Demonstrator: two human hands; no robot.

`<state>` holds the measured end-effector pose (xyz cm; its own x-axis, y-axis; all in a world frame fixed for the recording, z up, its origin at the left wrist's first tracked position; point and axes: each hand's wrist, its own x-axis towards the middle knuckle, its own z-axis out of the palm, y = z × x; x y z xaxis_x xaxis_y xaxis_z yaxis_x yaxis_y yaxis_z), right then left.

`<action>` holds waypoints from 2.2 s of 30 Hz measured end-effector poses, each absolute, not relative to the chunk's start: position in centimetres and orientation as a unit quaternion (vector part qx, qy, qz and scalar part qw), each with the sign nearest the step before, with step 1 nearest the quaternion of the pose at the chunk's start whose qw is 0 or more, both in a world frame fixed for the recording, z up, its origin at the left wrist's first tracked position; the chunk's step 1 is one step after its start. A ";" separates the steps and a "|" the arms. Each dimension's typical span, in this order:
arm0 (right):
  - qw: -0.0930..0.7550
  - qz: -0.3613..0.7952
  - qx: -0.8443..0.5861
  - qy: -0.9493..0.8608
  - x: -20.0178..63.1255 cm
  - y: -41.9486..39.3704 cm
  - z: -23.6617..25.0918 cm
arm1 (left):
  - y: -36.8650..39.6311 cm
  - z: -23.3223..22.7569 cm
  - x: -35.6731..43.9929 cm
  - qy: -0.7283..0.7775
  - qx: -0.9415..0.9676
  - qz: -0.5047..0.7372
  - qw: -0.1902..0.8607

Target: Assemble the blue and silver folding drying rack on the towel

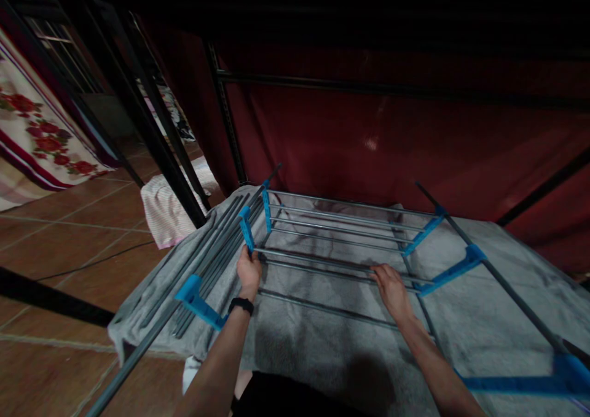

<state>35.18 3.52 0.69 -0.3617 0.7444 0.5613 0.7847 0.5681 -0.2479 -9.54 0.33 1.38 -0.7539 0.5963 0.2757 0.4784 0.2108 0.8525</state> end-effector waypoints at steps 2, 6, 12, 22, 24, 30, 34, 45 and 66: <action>0.328 -0.030 -0.460 -0.825 35.1 3.6 0.7 | 0.3 1.5 -9.5 0.777 0.352 0.518 0.056; 0.325 -0.025 -0.463 -0.825 35.1 3.8 1.1 | 0.2 1.9 -9.5 0.790 0.356 0.496 0.059; 0.318 -0.053 -0.480 -0.816 34.4 2.5 1.1 | -0.2 1.5 -9.4 0.774 0.373 0.508 0.065; 0.294 -0.044 -0.476 -0.828 33.6 -0.5 -4.2 | -1.1 -0.9 -10.3 0.787 0.378 0.480 0.085; 0.299 -0.040 -0.481 -0.823 33.9 0.1 -4.4 | -1.1 -0.8 -10.4 0.788 0.378 0.477 0.092; 0.273 -0.044 -0.505 -0.818 33.4 1.5 -3.7 | -1.3 -0.3 -10.1 0.816 0.377 0.429 0.089; 0.289 -0.051 -0.507 -0.810 32.3 1.3 -3.6 | -1.4 0.1 -10.1 0.815 0.384 0.424 0.096; 0.298 0.061 -0.471 -0.828 29.9 -8.2 -5.5 | -6.4 -2.6 -7.7 0.822 0.412 0.393 -0.002; 0.329 -0.012 -0.506 -0.797 30.2 -2.9 4.0 | -4.5 4.5 -8.0 0.578 0.180 0.759 0.240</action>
